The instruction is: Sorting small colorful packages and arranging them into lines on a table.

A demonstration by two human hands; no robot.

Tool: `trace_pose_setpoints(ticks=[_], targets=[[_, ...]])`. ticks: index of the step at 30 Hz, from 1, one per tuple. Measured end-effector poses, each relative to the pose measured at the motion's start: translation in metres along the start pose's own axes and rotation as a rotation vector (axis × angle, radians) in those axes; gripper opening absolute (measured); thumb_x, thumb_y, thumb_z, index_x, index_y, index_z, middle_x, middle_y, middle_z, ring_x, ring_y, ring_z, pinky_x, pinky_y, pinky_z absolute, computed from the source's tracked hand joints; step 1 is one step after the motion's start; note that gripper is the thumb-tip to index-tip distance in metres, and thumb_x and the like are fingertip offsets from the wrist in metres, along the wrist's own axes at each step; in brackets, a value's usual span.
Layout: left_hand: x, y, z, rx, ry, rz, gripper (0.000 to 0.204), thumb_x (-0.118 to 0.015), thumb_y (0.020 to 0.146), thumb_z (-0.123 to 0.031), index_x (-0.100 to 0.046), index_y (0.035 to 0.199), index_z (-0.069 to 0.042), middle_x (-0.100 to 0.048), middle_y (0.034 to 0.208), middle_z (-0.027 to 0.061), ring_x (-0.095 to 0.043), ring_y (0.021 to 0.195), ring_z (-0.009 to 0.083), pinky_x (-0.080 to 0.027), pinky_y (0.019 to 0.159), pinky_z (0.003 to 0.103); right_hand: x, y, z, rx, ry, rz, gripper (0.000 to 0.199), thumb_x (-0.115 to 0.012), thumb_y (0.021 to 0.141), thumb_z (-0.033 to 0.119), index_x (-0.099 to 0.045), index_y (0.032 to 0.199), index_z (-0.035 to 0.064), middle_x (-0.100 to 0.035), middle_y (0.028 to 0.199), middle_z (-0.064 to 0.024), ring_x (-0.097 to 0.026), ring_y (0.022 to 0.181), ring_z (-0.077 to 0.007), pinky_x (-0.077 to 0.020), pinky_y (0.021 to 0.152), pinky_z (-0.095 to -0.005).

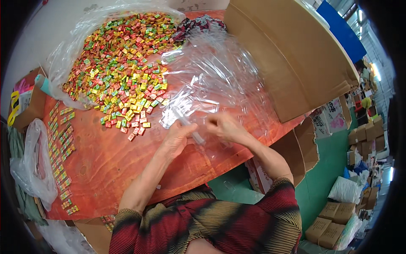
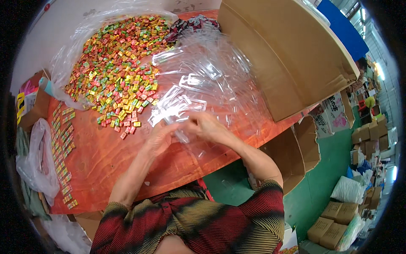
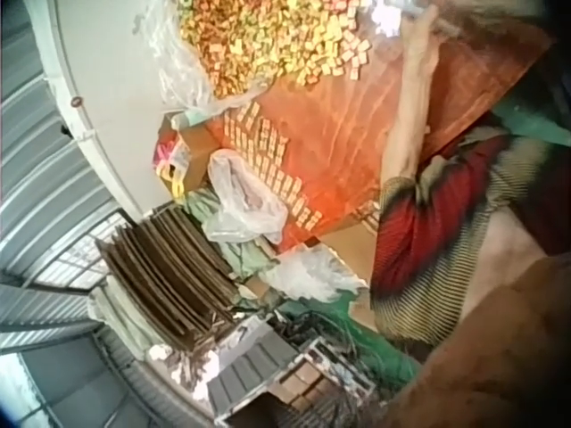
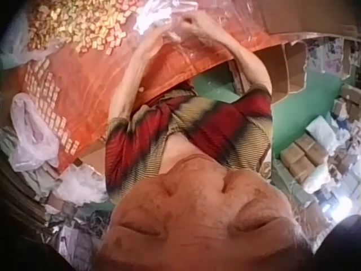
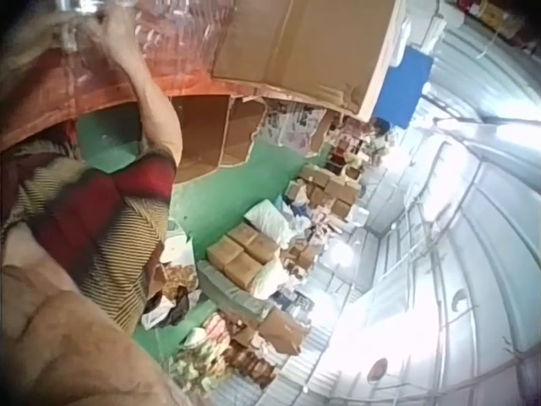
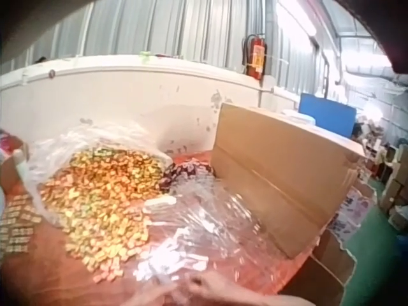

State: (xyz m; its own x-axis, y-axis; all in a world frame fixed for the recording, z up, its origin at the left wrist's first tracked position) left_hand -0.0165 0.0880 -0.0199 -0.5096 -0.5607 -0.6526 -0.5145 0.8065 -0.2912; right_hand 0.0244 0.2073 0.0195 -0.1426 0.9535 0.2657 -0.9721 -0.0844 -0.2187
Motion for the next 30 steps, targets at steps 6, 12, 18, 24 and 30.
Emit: trace_pose_setpoints(ticks=[6, 12, 18, 24, 30], targets=[[-0.005, -0.001, -0.007, 0.024, -0.121, 0.002, 0.048, -0.066, 0.077, -0.022, -0.035, 0.11, -0.006, -0.054, 0.097, 0.01, -0.06, 0.081, 0.0242, -0.051, 0.073, 0.043, 0.122, 0.015, 0.074, 0.285, -1.198, -1.061, 0.006, -0.054, 0.077, 0.009, -0.052, 0.08, 0.0037, -0.052, 0.079, -0.0143, -0.055, 0.075, -0.0327, -0.043, 0.059, -0.0419], [0.011, 0.0, -0.013, -0.103, -0.123, -0.089, 0.052, -0.065, 0.077, -0.024, -0.034, 0.113, -0.005, -0.053, 0.099, 0.0107, -0.059, 0.085, 0.0244, -0.051, 0.074, 0.042, 0.021, 0.02, 0.052, 0.331, -0.504, -0.295, 0.02, -0.061, 0.077, 0.014, -0.059, 0.091, 0.0018, -0.059, 0.082, -0.0101, -0.055, 0.074, -0.0183, -0.0442, 0.066, -0.0308], [0.001, -0.003, -0.018, -0.128, -0.091, -0.1, 0.067, -0.067, 0.075, -0.023, -0.026, 0.122, 0.001, -0.051, 0.102, 0.0106, -0.056, 0.088, 0.0206, -0.052, 0.071, 0.038, -0.019, 0.021, 0.016, 0.009, 0.261, 0.142, 0.02, -0.059, 0.08, 0.017, -0.061, 0.081, -0.0026, -0.059, 0.069, -0.002, -0.052, 0.062, -0.0089, -0.0421, 0.055, -0.0264], [-0.001, -0.005, -0.013, -0.038, -0.047, -0.03, 0.044, -0.063, 0.078, -0.018, -0.039, 0.112, -0.005, -0.055, 0.1, 0.0081, -0.057, 0.087, 0.0213, -0.05, 0.075, 0.041, -0.018, 0.016, 0.012, -0.098, 0.273, 0.252, 0.012, -0.057, 0.078, 0.011, -0.056, 0.073, 0.0, -0.053, 0.059, -0.0011, -0.05, 0.053, -0.0123, -0.0397, 0.048, -0.0315], [0.014, -0.007, -0.015, -0.074, -0.015, -0.173, 0.043, -0.065, 0.077, -0.021, -0.039, 0.107, -0.006, -0.056, 0.088, 0.0076, -0.059, 0.082, 0.0222, -0.051, 0.073, 0.041, 0.028, 0.011, 0.045, 0.444, -1.124, -0.555, 0.011, -0.055, 0.071, 0.009, -0.046, 0.067, 0.0032, -0.052, 0.068, -0.0134, -0.052, 0.056, -0.0286, -0.0405, 0.047, -0.0376]])
Point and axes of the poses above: each hand's wrist, its own y-axis towards the middle knuckle, its own x-axis out of the back of the hand, z = x × y, the point moved 6 cm from there along y, towards the middle knuckle
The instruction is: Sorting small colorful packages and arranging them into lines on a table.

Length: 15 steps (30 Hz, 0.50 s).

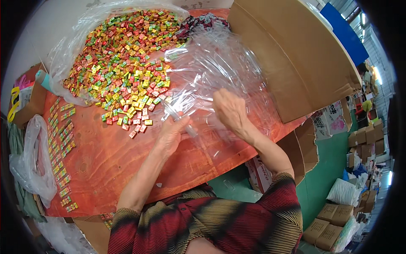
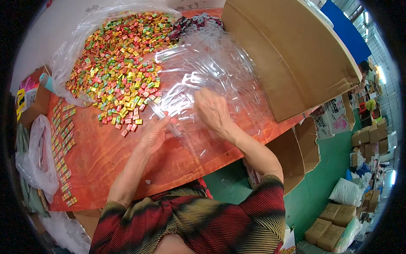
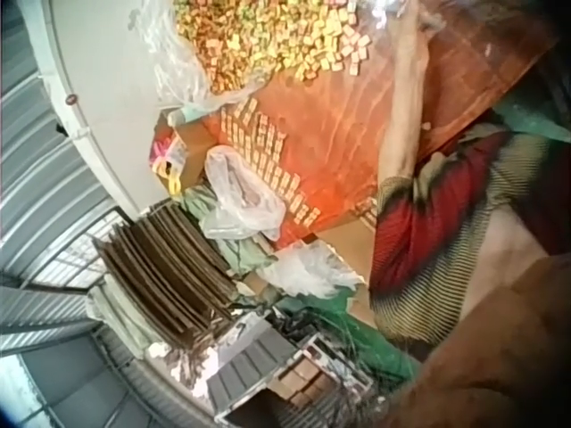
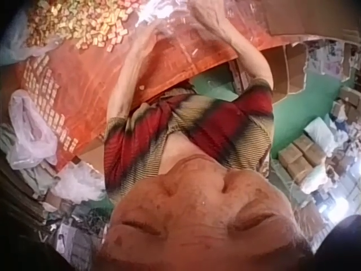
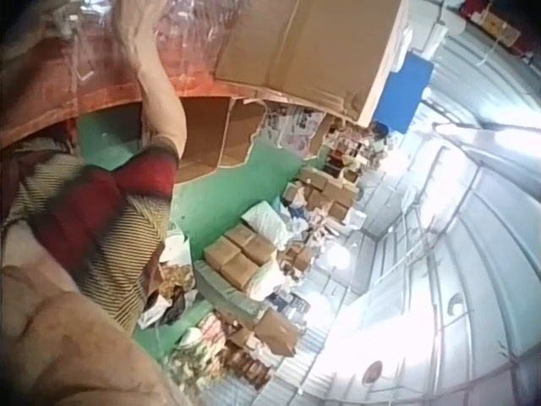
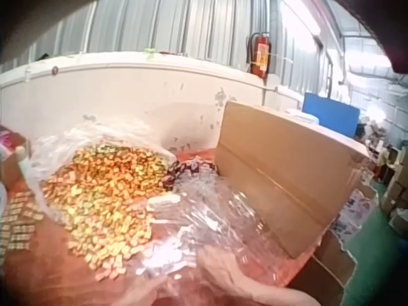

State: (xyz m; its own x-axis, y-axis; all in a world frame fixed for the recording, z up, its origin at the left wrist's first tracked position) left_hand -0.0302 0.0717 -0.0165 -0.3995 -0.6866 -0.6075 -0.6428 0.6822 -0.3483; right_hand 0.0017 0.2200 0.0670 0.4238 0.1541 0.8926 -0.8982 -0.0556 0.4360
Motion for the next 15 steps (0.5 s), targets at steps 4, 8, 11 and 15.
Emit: trace_pose_setpoints(ticks=[4, 8, 11, 15], targets=[[-0.015, -0.002, 0.0, 0.045, -0.061, 0.071, 0.046, -0.063, 0.079, -0.023, -0.037, 0.112, -0.006, -0.058, 0.089, 0.0075, -0.059, 0.084, 0.0224, -0.05, 0.074, 0.04, 0.005, -0.004, -0.005, -0.128, -0.035, 0.003, 0.014, -0.057, 0.074, 0.012, -0.052, 0.081, 0.0009, -0.054, 0.075, -0.0111, -0.056, 0.064, -0.0251, -0.0434, 0.052, -0.0369], [-0.016, 0.002, 0.002, -0.048, -0.064, 0.028, 0.049, -0.063, 0.079, -0.021, -0.034, 0.116, -0.006, -0.057, 0.091, 0.0069, -0.058, 0.085, 0.0205, -0.049, 0.074, 0.039, -0.017, -0.023, 0.031, -0.311, 0.937, 0.406, 0.019, -0.058, 0.079, 0.016, -0.058, 0.092, 0.0013, -0.058, 0.076, -0.0069, -0.054, 0.065, -0.0116, -0.0435, 0.057, -0.0305], [-0.011, 0.005, 0.005, -0.115, 0.016, -0.053, 0.059, -0.066, 0.076, -0.022, -0.031, 0.118, -0.002, -0.054, 0.094, 0.0107, -0.058, 0.079, 0.022, -0.052, 0.067, 0.037, -0.015, -0.025, 0.039, -0.314, 1.011, 0.444, 0.019, -0.059, 0.078, 0.018, -0.058, 0.081, -0.0004, -0.055, 0.068, -0.0093, -0.052, 0.064, -0.0154, -0.0417, 0.061, -0.0296], [-0.025, 0.003, 0.011, 0.045, -0.059, 0.122, 0.058, -0.066, 0.076, -0.019, -0.031, 0.119, -0.002, -0.053, 0.096, 0.0095, -0.057, 0.082, 0.0191, -0.05, 0.069, 0.034, -0.025, -0.04, 0.03, -0.499, 1.587, 0.742, 0.017, -0.059, 0.081, 0.018, -0.058, 0.079, 0.0014, -0.049, 0.065, 0.0019, -0.043, 0.06, -0.0069, -0.0363, 0.055, -0.0228]])
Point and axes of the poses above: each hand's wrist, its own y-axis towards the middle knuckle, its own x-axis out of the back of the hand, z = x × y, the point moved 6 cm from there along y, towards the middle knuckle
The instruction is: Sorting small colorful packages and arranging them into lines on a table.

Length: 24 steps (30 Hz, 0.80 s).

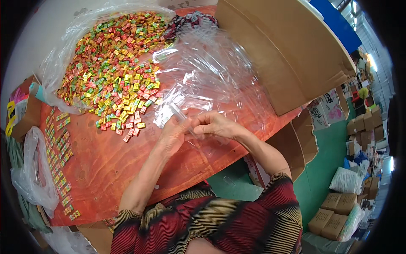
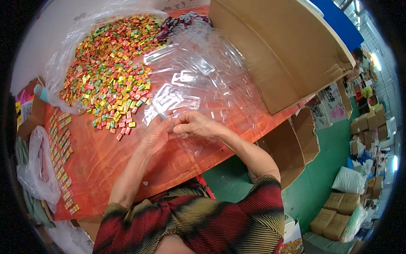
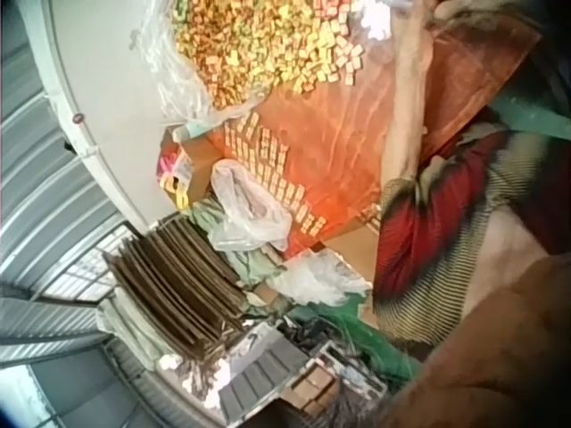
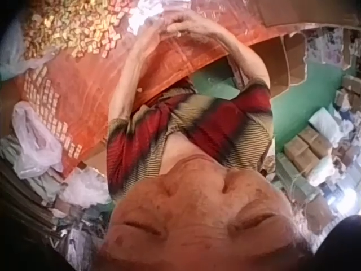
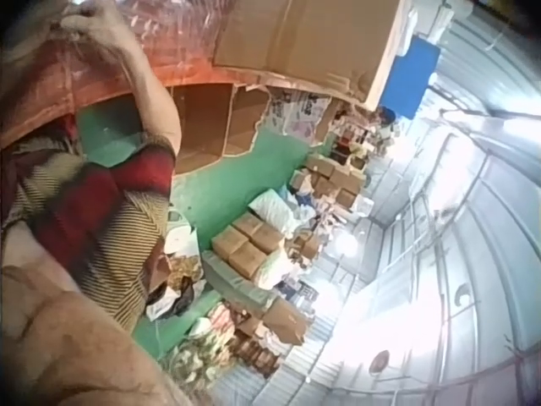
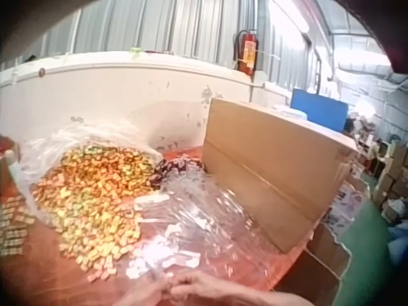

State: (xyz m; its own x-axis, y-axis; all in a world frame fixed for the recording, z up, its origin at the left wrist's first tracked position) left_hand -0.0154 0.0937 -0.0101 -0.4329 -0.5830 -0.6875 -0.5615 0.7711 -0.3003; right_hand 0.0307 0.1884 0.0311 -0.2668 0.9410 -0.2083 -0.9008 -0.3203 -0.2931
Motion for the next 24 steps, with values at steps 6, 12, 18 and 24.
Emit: trace_pose_setpoints(ticks=[6, 12, 18, 24], targets=[[-0.013, 0.004, 0.011, 0.045, 0.058, 0.05, 0.063, -0.067, 0.074, -0.015, -0.027, 0.121, 0.001, -0.053, 0.094, 0.012, -0.059, 0.077, 0.0229, -0.052, 0.065, 0.035, 0.019, -0.017, -0.02, 0.0, -0.22, -0.219, 0.013, -0.059, 0.078, 0.017, -0.057, 0.078, 0.0045, -0.053, 0.068, 0.0029, -0.044, 0.057, -0.0065, -0.0355, 0.05, -0.0223], [-0.002, 0.004, 0.015, 0.081, 0.062, 0.012, 0.058, -0.066, 0.075, -0.019, -0.03, 0.118, -0.003, -0.056, 0.09, 0.0104, -0.06, 0.081, 0.0271, -0.051, 0.07, 0.039, 0.086, -0.093, 0.022, 0.347, -1.257, -1.197, 0.011, -0.054, 0.077, 0.012, -0.053, 0.077, 0.0015, -0.053, 0.072, -0.0139, -0.054, 0.063, -0.0269, -0.0425, 0.056, -0.0354], [-0.008, 0.008, 0.022, 0.085, -0.022, 0.041, 0.058, -0.067, 0.076, -0.024, -0.03, 0.116, -0.003, -0.054, 0.09, 0.0115, -0.06, 0.082, 0.0299, -0.051, 0.069, 0.037, 0.133, -0.112, -0.006, -0.004, -1.519, -1.387, 0.015, -0.055, 0.078, 0.017, -0.053, 0.081, 0.0022, -0.055, 0.081, -0.0146, -0.056, 0.071, -0.0331, -0.044, 0.059, -0.0403], [-0.007, 0.012, 0.011, -0.019, 0.049, -0.066, 0.062, -0.067, 0.075, -0.022, -0.029, 0.12, -0.002, -0.052, 0.095, 0.0119, -0.059, 0.082, 0.0253, -0.052, 0.068, 0.035, 0.037, -0.043, 0.007, 0.19, -0.719, -0.645, 0.02, -0.06, 0.078, 0.017, -0.057, 0.087, -0.0012, -0.059, 0.077, -0.0051, -0.055, 0.072, -0.0142, -0.043, 0.06, -0.0286]])
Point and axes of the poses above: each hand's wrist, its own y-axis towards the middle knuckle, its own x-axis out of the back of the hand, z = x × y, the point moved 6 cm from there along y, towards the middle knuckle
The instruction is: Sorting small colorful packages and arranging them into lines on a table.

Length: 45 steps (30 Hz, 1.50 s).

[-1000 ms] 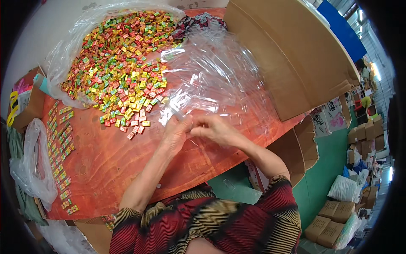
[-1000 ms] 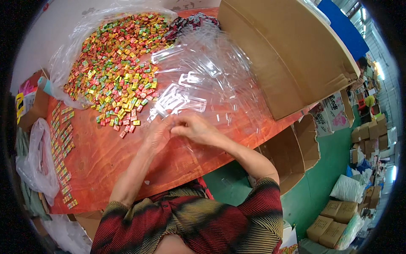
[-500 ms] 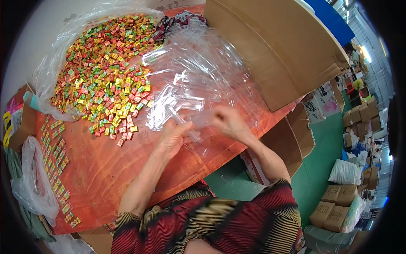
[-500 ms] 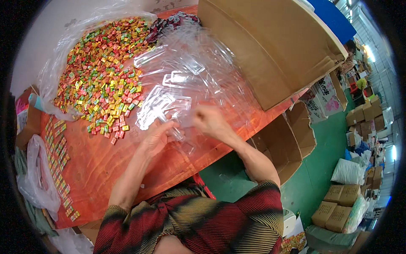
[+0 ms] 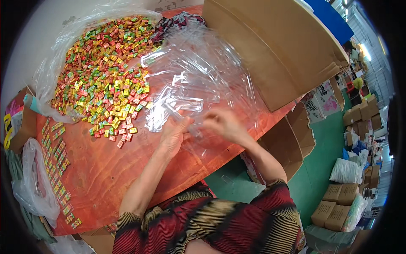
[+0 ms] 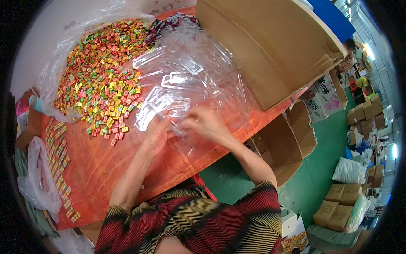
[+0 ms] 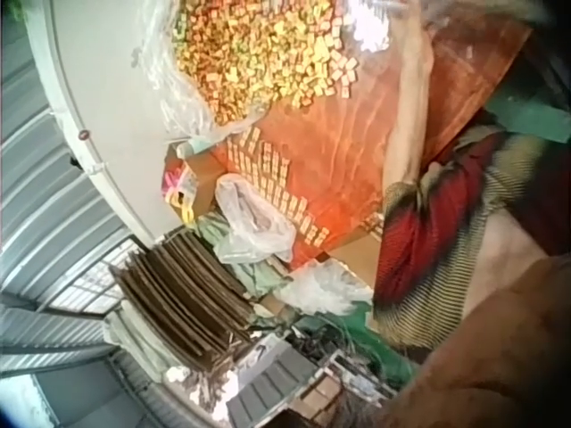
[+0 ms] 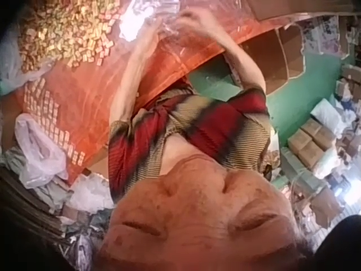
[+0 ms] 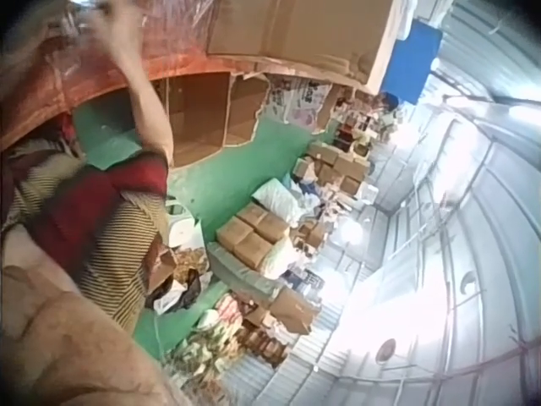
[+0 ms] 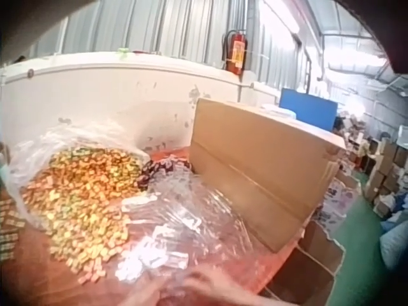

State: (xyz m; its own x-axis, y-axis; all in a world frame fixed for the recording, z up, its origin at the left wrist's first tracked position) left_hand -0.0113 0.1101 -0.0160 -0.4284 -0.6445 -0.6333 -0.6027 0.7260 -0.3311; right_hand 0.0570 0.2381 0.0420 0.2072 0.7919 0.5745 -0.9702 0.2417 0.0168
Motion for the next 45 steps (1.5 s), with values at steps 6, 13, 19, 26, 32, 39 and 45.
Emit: trace_pose_setpoints(ticks=[6, 13, 19, 26, 32, 39, 45], targets=[[-0.002, -0.004, -0.008, -0.015, 0.046, 0.029, 0.068, -0.066, 0.076, -0.019, -0.024, 0.125, 0.003, -0.052, 0.097, 0.0122, -0.059, 0.079, 0.0207, -0.053, 0.064, 0.035, -0.042, 0.008, -0.002, -0.152, 0.666, 0.472, 0.017, -0.06, 0.08, 0.019, -0.059, 0.079, 0.0029, -0.053, 0.069, 0.0018, -0.043, 0.058, -0.0036, -0.0328, 0.05, -0.018], [-0.001, -0.01, -0.021, 0.036, 0.04, 0.084, 0.058, -0.065, 0.077, -0.021, -0.03, 0.118, -0.001, -0.056, 0.089, 0.0095, -0.06, 0.077, 0.0242, -0.053, 0.066, 0.038, -0.041, 0.021, 0.001, -0.275, 0.576, 0.542, 0.013, -0.06, 0.077, 0.016, -0.056, 0.073, 0.0036, -0.052, 0.056, -0.0004, -0.044, 0.049, -0.0087, -0.0339, 0.043, -0.0235], [0.013, -0.01, -0.022, 0.022, -0.085, 0.136, 0.04, -0.06, 0.081, -0.022, -0.039, 0.112, -0.007, -0.059, 0.093, 0.0121, -0.059, 0.089, 0.0305, -0.049, 0.078, 0.043, 0.072, 0.083, 0.029, 0.26, -0.85, -0.586, 0.011, -0.056, 0.072, 0.008, -0.054, 0.081, 0.0025, -0.053, 0.075, -0.015, -0.054, 0.068, -0.0324, -0.0428, 0.056, -0.0398], [0.019, -0.006, -0.036, -0.151, -0.059, -0.053, 0.06, -0.067, 0.075, -0.025, -0.031, 0.117, -0.002, -0.056, 0.093, 0.0111, -0.06, 0.081, 0.0239, -0.052, 0.069, 0.036, -0.042, 0.05, 0.052, 0.07, -0.036, 0.359, 0.027, -0.063, 0.076, 0.022, -0.06, 0.09, 0.0003, -0.058, 0.073, -0.0107, -0.055, 0.069, -0.0176, -0.0441, 0.064, -0.0307], [0.024, -0.008, -0.033, -0.126, -0.065, 0.015, 0.064, -0.068, 0.075, -0.023, -0.028, 0.12, -0.001, -0.055, 0.094, 0.0108, -0.058, 0.079, 0.0206, -0.051, 0.069, 0.034, -0.062, 0.042, 0.031, -0.111, 0.461, 0.584, 0.02, -0.057, 0.081, 0.019, -0.061, 0.078, -0.0002, -0.055, 0.065, 0.0016, -0.048, 0.059, -0.0064, -0.0383, 0.052, -0.023], [0.027, -0.009, -0.035, -0.02, -0.027, 0.042, 0.055, -0.066, 0.076, -0.021, -0.033, 0.117, -0.004, -0.057, 0.09, 0.0093, -0.059, 0.084, 0.0234, -0.051, 0.072, 0.037, -0.018, 0.063, 0.029, 0.33, -0.198, 0.132, 0.011, -0.054, 0.078, 0.014, -0.058, 0.074, 0.0046, -0.054, 0.06, -0.0065, -0.05, 0.051, -0.0194, -0.037, 0.046, -0.0296], [0.022, -0.006, -0.035, 0.025, -0.129, 0.08, 0.043, -0.064, 0.077, -0.026, -0.042, 0.109, -0.007, -0.059, 0.086, 0.0095, -0.06, 0.084, 0.0265, -0.051, 0.072, 0.038, 0.07, 0.091, 0.055, 0.481, -0.725, -0.735, 0.015, -0.06, 0.074, 0.011, -0.059, 0.087, 0.004, -0.054, 0.074, -0.0111, -0.054, 0.064, -0.0294, -0.0439, 0.057, -0.0347]])
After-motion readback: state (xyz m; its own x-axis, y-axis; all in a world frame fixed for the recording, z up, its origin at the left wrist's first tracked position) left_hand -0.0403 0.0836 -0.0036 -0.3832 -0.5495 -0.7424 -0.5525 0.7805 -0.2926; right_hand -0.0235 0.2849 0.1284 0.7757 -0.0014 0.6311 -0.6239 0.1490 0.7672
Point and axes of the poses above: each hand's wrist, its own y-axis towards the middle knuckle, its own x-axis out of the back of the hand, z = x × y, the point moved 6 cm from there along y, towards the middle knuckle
